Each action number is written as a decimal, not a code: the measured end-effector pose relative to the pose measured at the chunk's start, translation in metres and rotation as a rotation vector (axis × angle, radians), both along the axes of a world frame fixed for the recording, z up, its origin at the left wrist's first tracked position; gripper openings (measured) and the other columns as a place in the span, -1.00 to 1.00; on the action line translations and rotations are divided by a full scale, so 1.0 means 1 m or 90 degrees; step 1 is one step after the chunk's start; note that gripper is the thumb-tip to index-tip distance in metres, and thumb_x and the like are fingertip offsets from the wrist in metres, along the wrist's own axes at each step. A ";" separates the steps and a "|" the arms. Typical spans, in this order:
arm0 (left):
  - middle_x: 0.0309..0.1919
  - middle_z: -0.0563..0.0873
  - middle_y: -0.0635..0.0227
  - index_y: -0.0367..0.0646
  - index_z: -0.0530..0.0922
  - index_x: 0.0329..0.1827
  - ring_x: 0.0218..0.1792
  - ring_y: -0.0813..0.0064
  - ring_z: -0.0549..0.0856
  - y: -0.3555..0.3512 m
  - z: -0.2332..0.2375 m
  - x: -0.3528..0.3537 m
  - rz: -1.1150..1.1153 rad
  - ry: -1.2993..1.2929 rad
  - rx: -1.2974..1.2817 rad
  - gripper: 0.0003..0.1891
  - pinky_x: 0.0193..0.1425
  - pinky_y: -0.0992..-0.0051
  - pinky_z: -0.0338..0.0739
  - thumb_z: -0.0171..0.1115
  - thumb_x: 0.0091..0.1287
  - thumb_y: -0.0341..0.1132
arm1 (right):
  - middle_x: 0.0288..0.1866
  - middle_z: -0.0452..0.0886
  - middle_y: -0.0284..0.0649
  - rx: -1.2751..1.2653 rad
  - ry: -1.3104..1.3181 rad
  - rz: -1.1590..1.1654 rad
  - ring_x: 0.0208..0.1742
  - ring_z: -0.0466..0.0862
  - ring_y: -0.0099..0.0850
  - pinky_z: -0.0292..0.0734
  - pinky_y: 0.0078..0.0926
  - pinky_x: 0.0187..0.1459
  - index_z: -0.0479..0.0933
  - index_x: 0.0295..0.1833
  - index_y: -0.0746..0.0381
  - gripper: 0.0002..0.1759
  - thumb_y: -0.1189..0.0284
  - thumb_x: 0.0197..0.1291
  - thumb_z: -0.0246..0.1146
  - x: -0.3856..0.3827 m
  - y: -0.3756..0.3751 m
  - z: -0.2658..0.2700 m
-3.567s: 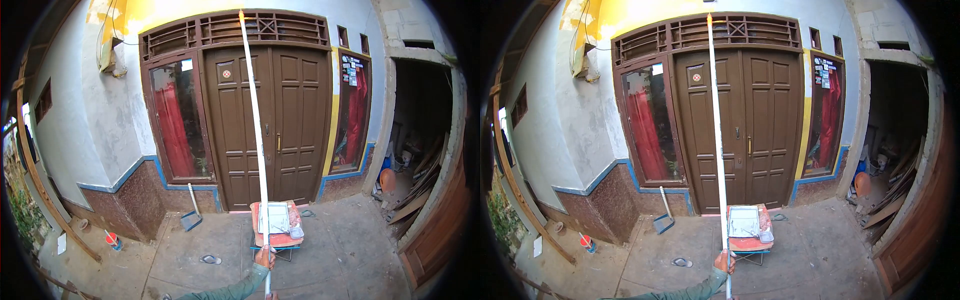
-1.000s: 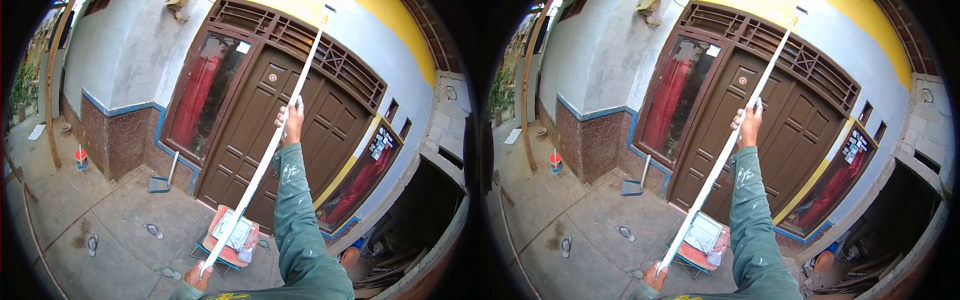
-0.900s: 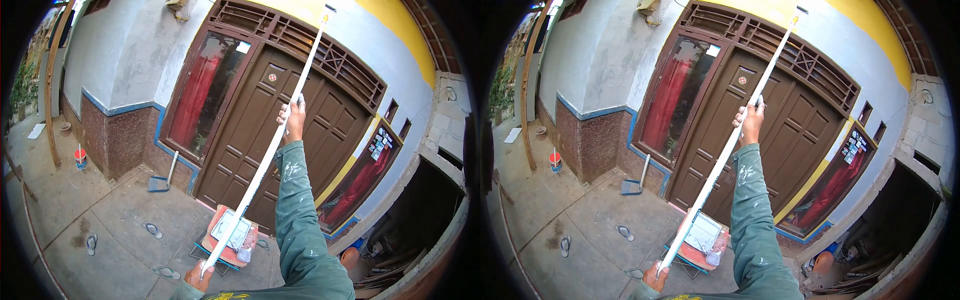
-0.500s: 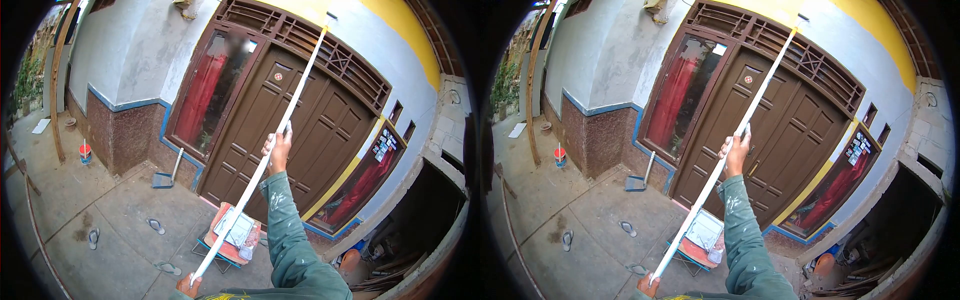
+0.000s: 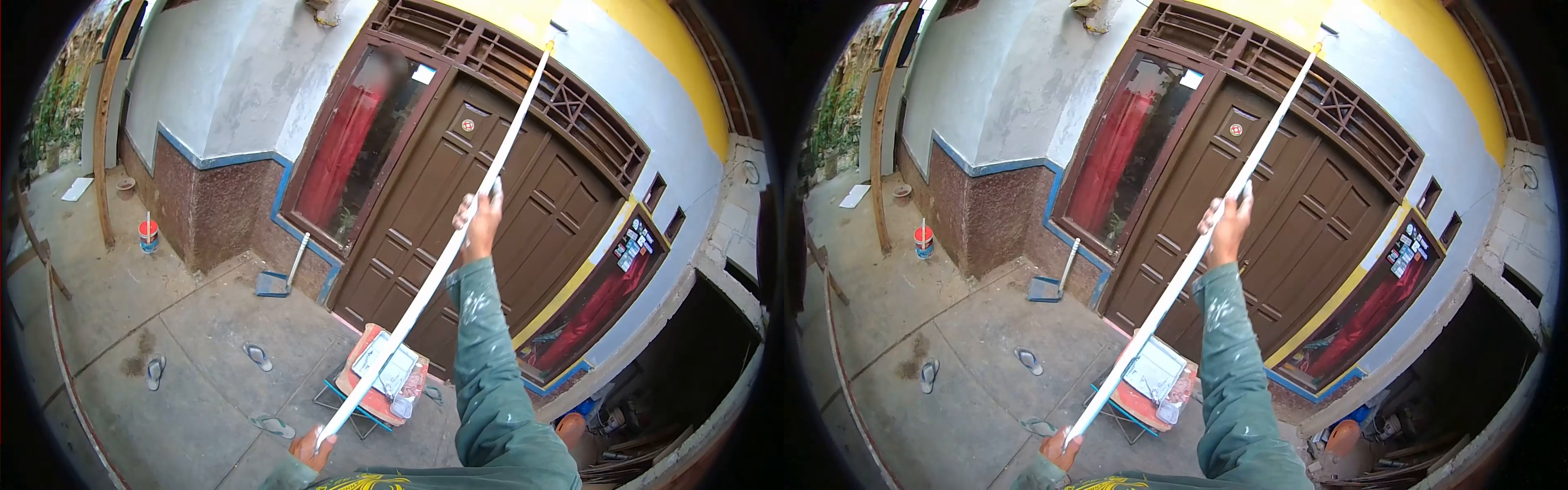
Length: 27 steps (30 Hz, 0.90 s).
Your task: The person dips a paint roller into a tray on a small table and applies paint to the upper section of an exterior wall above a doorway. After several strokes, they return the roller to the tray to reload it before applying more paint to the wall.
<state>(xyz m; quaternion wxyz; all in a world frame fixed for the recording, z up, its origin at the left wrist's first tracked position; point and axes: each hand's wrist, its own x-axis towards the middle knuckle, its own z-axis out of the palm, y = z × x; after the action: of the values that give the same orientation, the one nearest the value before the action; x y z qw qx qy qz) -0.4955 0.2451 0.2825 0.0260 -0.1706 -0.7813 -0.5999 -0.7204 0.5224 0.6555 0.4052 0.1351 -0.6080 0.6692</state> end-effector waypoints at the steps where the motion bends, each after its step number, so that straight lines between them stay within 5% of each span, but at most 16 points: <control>1: -0.52 0.66 0.07 -0.17 0.53 -0.06 -0.50 -0.05 0.67 0.004 0.017 -0.005 0.006 0.084 0.028 -0.73 -0.44 0.12 0.50 0.26 0.39 -0.15 | -0.45 0.39 -0.31 -0.003 0.005 0.002 -0.64 0.35 -0.60 0.28 -0.65 -0.71 0.01 0.53 -0.05 -0.45 0.41 0.48 -0.12 -0.003 0.003 0.016; 6: -0.34 0.73 0.03 -0.29 0.39 0.27 -0.45 -0.07 0.72 0.019 0.096 -0.044 -0.048 0.236 0.024 -0.53 -0.42 0.15 0.56 0.25 0.39 -0.26 | -0.45 0.39 -0.29 0.001 0.023 -0.003 -0.62 0.35 -0.58 0.30 -0.63 -0.68 0.03 0.50 0.02 -0.48 0.44 0.48 -0.13 -0.021 0.013 0.087; 12: -0.36 0.72 -0.03 -0.16 0.27 0.45 -0.44 -0.08 0.70 0.020 0.187 -0.060 -0.023 0.342 0.043 -0.41 -0.42 0.14 0.57 0.22 0.39 -0.31 | -0.47 0.37 -0.29 0.037 0.037 0.009 -0.62 0.37 -0.56 0.33 -0.58 -0.68 0.10 0.38 0.05 -0.57 0.44 0.44 -0.11 -0.037 0.023 0.159; 15: -0.07 0.72 -0.06 -0.01 0.17 0.54 -0.41 -0.08 0.73 0.020 0.190 -0.065 -0.033 0.342 -0.065 -0.34 -0.38 0.15 0.64 0.19 0.39 -0.25 | -0.47 0.36 -0.29 0.029 0.043 -0.007 -0.62 0.37 -0.55 0.33 -0.58 -0.68 0.14 0.31 0.08 -0.64 0.44 0.45 -0.10 -0.036 0.017 0.167; 22: -0.33 0.73 0.05 -0.06 0.32 0.46 -0.46 -0.02 0.70 0.019 0.167 -0.064 0.009 0.386 -0.039 -0.43 -0.43 0.16 0.58 0.22 0.37 -0.29 | -0.45 0.40 -0.26 0.023 0.025 -0.022 -0.61 0.37 -0.55 0.32 -0.59 -0.67 0.16 0.30 0.03 -0.68 0.40 0.49 -0.12 -0.048 0.018 0.130; 27: -0.42 0.71 0.03 -0.13 0.36 0.42 -0.46 -0.06 0.68 0.018 0.135 -0.069 0.000 0.394 -0.036 -0.45 -0.44 0.15 0.54 0.23 0.36 -0.34 | -0.43 0.39 -0.26 -0.002 0.007 -0.022 -0.66 0.39 -0.52 0.35 -0.51 -0.70 -0.02 0.51 -0.06 -0.46 0.41 0.49 -0.12 -0.043 0.013 0.103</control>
<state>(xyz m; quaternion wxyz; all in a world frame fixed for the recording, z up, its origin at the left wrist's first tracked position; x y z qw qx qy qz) -0.5648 0.2635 0.4177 0.2579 -0.3454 -0.7527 -0.4975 -0.7632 0.5350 0.7587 0.4203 0.1274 -0.6069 0.6624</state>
